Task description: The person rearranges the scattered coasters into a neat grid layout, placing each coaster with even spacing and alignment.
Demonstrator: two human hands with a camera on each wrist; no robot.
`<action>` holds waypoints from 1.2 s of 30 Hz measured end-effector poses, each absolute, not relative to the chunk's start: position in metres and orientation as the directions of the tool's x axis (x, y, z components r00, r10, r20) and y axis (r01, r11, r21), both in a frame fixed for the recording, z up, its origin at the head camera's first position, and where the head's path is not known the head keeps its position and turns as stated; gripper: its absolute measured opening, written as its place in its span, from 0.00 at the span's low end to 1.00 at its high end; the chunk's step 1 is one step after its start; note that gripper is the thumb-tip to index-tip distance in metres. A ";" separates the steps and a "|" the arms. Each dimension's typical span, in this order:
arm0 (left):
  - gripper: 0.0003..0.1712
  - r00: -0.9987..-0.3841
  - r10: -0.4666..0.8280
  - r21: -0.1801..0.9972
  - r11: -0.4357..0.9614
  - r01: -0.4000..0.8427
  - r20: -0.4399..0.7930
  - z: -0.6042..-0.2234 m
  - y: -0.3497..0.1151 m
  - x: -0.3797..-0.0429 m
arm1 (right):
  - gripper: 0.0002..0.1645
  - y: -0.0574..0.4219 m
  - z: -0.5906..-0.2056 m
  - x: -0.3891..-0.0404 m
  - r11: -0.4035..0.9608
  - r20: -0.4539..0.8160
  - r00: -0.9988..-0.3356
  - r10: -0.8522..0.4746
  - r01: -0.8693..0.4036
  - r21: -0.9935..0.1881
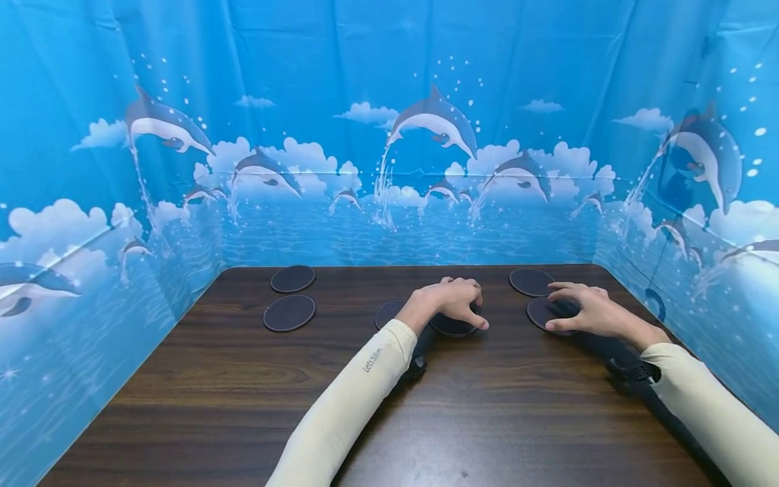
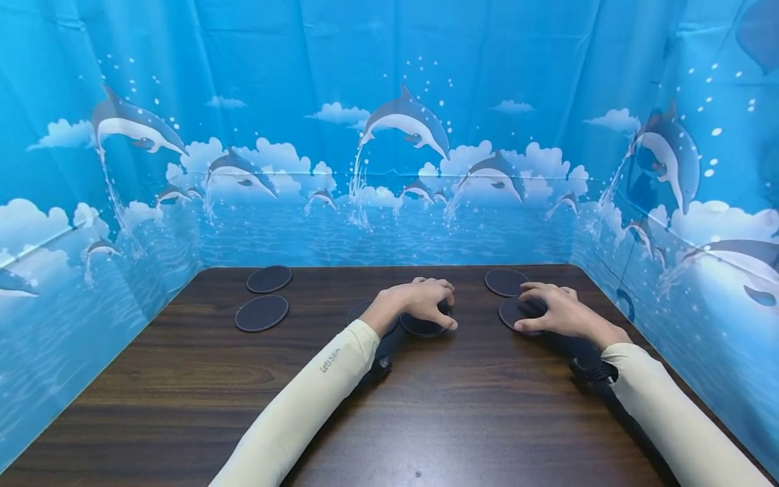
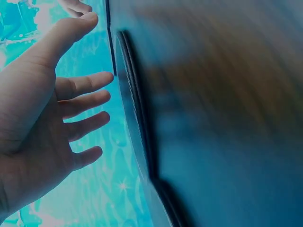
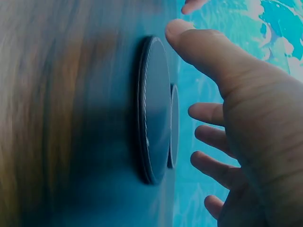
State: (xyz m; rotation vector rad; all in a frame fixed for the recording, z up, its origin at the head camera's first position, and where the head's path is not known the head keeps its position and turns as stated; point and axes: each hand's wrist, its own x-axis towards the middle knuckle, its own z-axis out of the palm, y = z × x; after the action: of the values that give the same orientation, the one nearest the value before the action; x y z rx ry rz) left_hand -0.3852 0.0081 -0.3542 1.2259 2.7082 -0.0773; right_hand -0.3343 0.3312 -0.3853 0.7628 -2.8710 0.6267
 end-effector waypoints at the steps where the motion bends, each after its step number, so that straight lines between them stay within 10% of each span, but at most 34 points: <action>1: 0.36 -0.647 0.744 0.026 0.659 0.751 -0.169 -0.353 0.012 -0.385 | 0.41 0.334 -0.384 -0.334 0.789 0.195 -0.869 -0.454 -0.494 -0.365; 36: 0.33 -0.710 0.690 0.001 0.717 0.697 -0.144 -0.364 0.121 -0.383 | 0.51 0.371 -0.377 -0.334 0.874 0.022 -0.918 -0.397 -0.385 -0.295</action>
State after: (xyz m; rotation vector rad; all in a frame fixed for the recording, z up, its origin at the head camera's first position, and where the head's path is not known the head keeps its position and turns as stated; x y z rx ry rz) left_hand -0.3826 0.1209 -0.3637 1.1307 2.7855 -0.0803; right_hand -0.3335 0.3708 -0.3771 0.6431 -3.0791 0.4719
